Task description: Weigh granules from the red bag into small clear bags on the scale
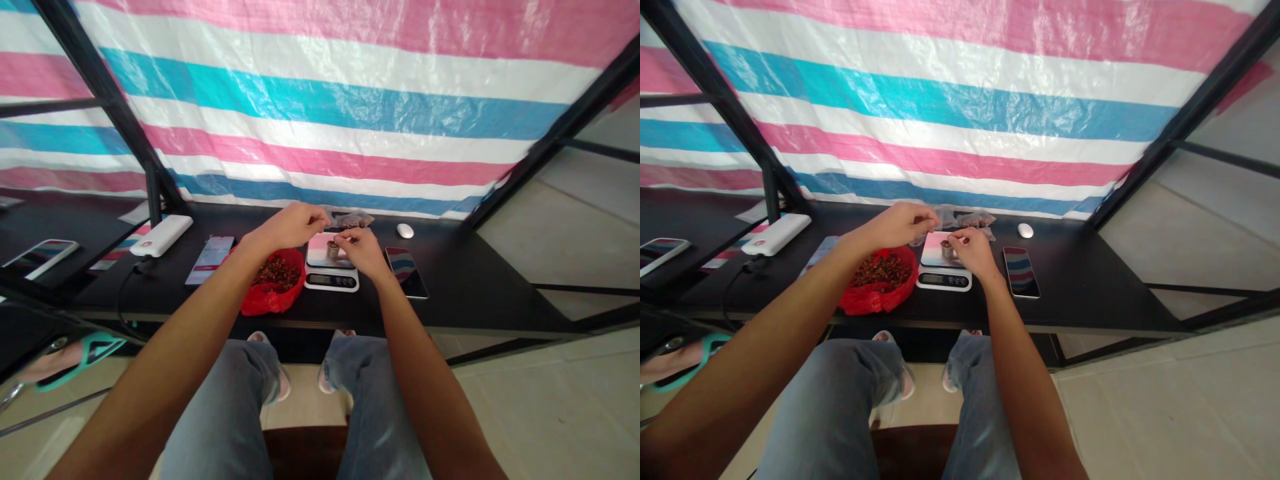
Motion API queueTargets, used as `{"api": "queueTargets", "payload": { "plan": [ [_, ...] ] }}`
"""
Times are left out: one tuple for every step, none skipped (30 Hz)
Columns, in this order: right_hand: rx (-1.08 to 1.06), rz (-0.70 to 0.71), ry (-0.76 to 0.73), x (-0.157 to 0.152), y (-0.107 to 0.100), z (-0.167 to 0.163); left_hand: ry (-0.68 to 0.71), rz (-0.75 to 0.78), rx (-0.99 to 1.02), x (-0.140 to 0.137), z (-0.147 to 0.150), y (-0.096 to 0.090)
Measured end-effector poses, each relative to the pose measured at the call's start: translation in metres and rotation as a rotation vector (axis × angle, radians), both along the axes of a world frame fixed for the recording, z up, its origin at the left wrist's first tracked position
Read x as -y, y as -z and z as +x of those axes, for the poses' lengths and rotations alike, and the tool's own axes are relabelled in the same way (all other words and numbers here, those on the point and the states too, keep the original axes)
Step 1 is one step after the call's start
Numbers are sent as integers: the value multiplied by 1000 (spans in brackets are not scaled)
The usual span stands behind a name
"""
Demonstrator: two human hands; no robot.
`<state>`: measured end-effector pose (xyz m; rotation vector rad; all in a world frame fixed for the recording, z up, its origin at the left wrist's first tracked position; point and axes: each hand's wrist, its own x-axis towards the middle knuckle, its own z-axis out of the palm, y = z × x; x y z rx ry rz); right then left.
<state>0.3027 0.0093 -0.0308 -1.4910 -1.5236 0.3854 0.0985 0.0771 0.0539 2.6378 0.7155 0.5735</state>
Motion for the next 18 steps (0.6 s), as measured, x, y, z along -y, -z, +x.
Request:
{"api": "queueTargets", "payload": {
  "plan": [
    [-2,14,4,1,0,-1,-33,-8,-13,2,-11,0],
    [-16,33,23,2,1,-2,-60,-23,-47,3,-22,1],
    [-42,55,55,4,3,-2,-80,-34,-99,5,-33,4],
    [-78,77,94,6,4,-2,-107,-46,-171,7,-44,9],
    [-119,98,132,7,6,-2,-128,-72,-260,8,-54,15],
    [-158,114,165,9,8,-2,-148,-107,-351,10,-63,22],
    [-199,129,191,11,10,-2,-151,-141,-429,12,-69,30],
    [-239,140,210,12,12,-2,-152,-174,-484,13,-74,38],
    [-278,146,223,13,14,-3,-149,-184,-501,15,-77,45],
    [-316,148,234,14,16,-4,-149,-182,-499,16,-79,51],
    [-348,149,245,15,18,-4,-154,-175,-485,17,-79,56],
    [-374,149,256,16,20,-5,-159,-167,-467,18,-79,60],
    [-388,147,267,17,21,-6,-163,-167,-453,18,-78,62],
    [-391,145,277,18,22,-7,-165,-173,-443,18,-78,63],
    [-387,143,284,19,23,-7,-163,-187,-435,18,-77,64],
    [-380,142,285,20,23,-8,-162,-202,-426,18,-77,63],
    [-375,142,282,21,24,-8,-164,-214,-418,17,-78,62],
    [-376,142,278,22,24,-7,-166,-218,-414,17,-78,61]
  ]
}}
